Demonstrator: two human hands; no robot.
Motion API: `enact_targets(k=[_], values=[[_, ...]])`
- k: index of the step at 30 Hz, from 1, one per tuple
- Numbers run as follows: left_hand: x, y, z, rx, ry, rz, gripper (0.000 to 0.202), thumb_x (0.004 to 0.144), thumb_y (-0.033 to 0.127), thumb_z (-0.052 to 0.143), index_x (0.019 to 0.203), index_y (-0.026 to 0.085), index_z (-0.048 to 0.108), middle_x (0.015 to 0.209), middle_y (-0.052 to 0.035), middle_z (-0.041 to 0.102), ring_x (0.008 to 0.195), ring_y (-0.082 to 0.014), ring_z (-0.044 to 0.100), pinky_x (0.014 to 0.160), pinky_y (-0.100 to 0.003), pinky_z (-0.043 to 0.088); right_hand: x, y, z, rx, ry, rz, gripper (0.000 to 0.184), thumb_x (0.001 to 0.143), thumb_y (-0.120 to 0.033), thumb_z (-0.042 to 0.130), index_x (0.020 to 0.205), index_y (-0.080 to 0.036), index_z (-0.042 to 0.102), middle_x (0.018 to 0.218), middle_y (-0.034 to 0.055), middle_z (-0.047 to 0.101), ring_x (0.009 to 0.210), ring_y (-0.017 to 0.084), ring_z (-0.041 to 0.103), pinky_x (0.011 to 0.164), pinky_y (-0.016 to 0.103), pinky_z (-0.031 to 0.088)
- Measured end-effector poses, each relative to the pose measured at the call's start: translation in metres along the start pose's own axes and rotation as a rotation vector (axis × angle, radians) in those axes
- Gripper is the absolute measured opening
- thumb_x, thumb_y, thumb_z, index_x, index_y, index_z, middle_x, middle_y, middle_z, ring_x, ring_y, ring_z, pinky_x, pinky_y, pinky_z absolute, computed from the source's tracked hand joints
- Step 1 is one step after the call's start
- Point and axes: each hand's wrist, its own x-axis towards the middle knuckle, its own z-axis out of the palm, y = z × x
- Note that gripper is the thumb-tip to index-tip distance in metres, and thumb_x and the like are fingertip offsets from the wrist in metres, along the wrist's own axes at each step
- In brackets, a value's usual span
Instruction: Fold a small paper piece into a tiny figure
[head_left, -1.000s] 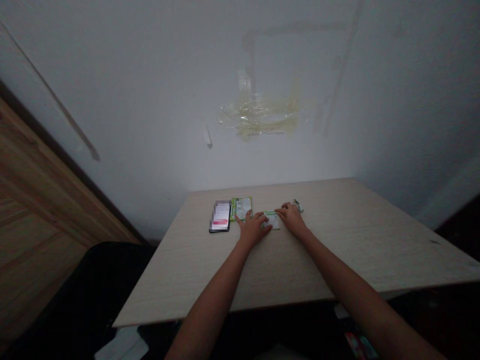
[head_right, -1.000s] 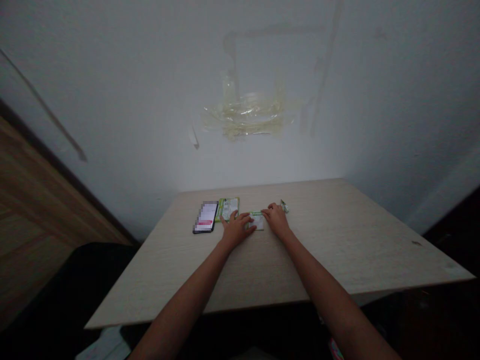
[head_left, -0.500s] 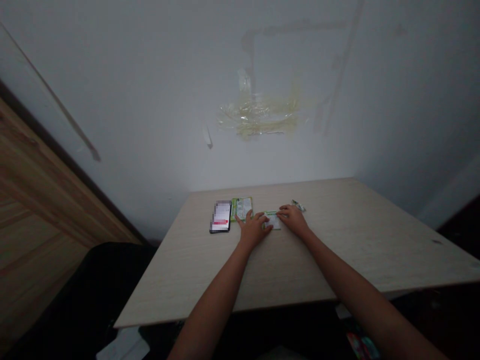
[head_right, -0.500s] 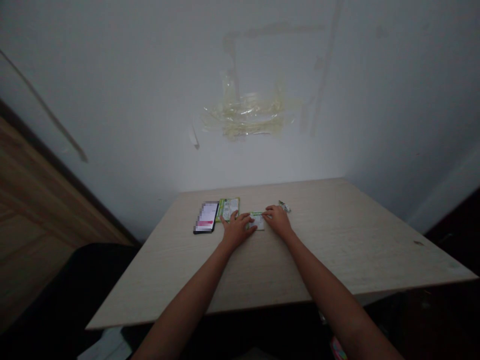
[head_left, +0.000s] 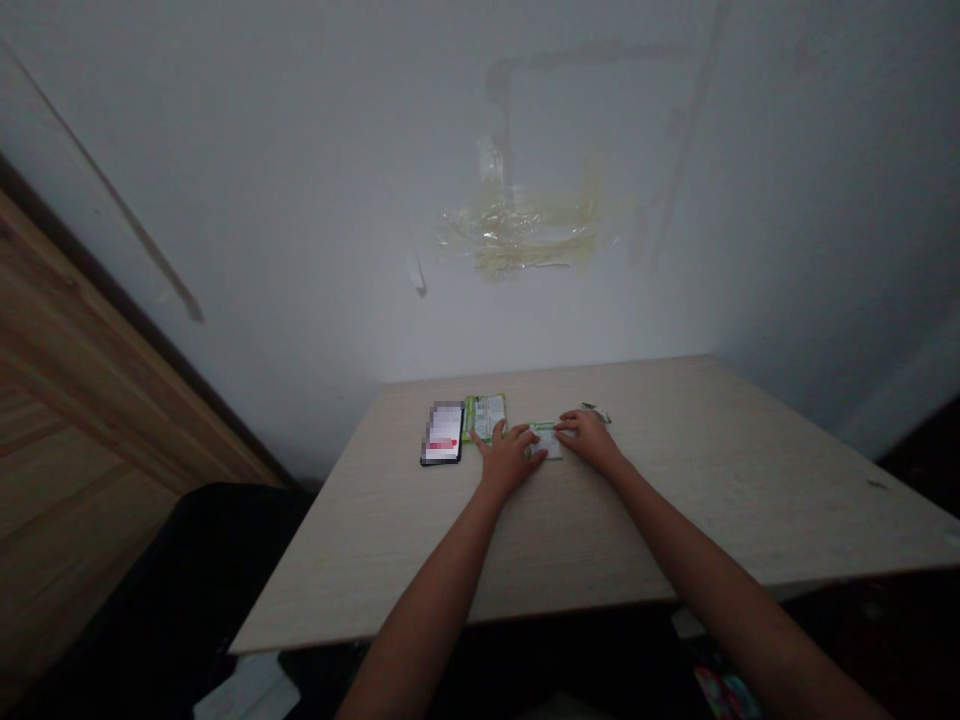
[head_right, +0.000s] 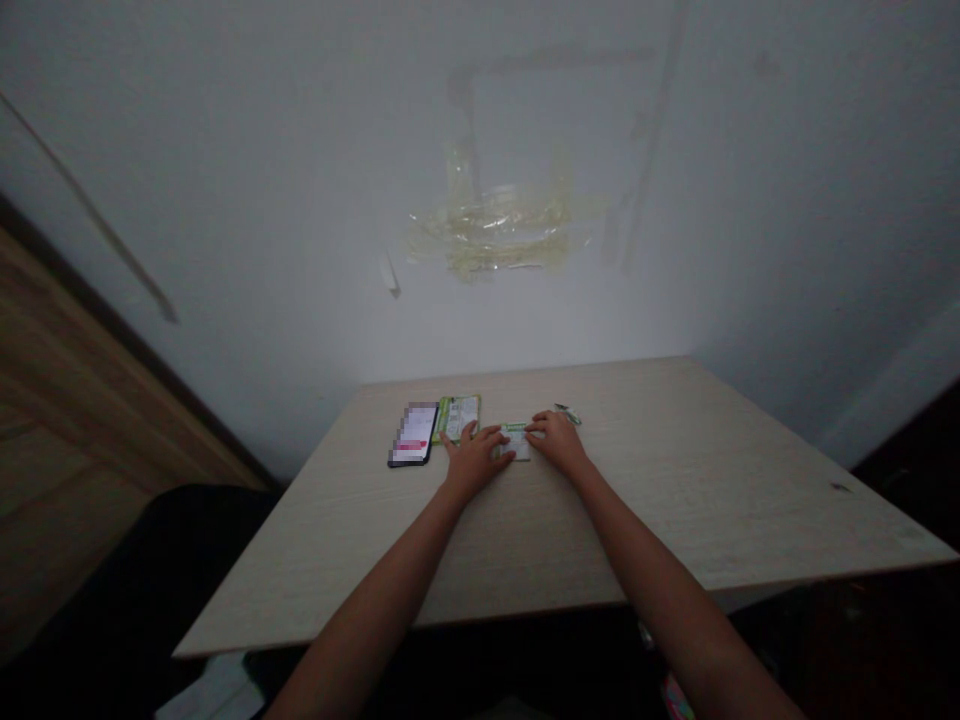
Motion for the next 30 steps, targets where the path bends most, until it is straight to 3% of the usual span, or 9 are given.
enact_targets(k=[16,30], values=[[-0.001,-0.001,0.001,0.009,-0.004,-0.003,0.035,0.084,0.058,0.059,0.113,0.041,0.066,0.139,0.0026,0.057,0.141,-0.0366,0.029,0.109,-0.077,0.001,-0.008,0.015,0.0,0.11,-0.092,-0.065,0.025,0.077,-0.029,0.07,0.101,-0.024,0.077,0.125,0.0108,0.064,0.115,0.026,0.058,0.105,0.045,0.041],[-0.001,0.0,0.0,0.005,-0.016,-0.02,0.035,0.084,0.058,0.058,0.114,0.042,0.066,0.14,0.0031,0.057,0.141,-0.0367,0.028,0.108,-0.078,0.0,-0.012,0.022,-0.006,0.157,-0.213,-0.074,0.047,0.071,-0.037,0.078,0.116,-0.025,0.071,0.137,0.012,0.056,0.125,0.029,0.052,0.111,0.05,0.034]])
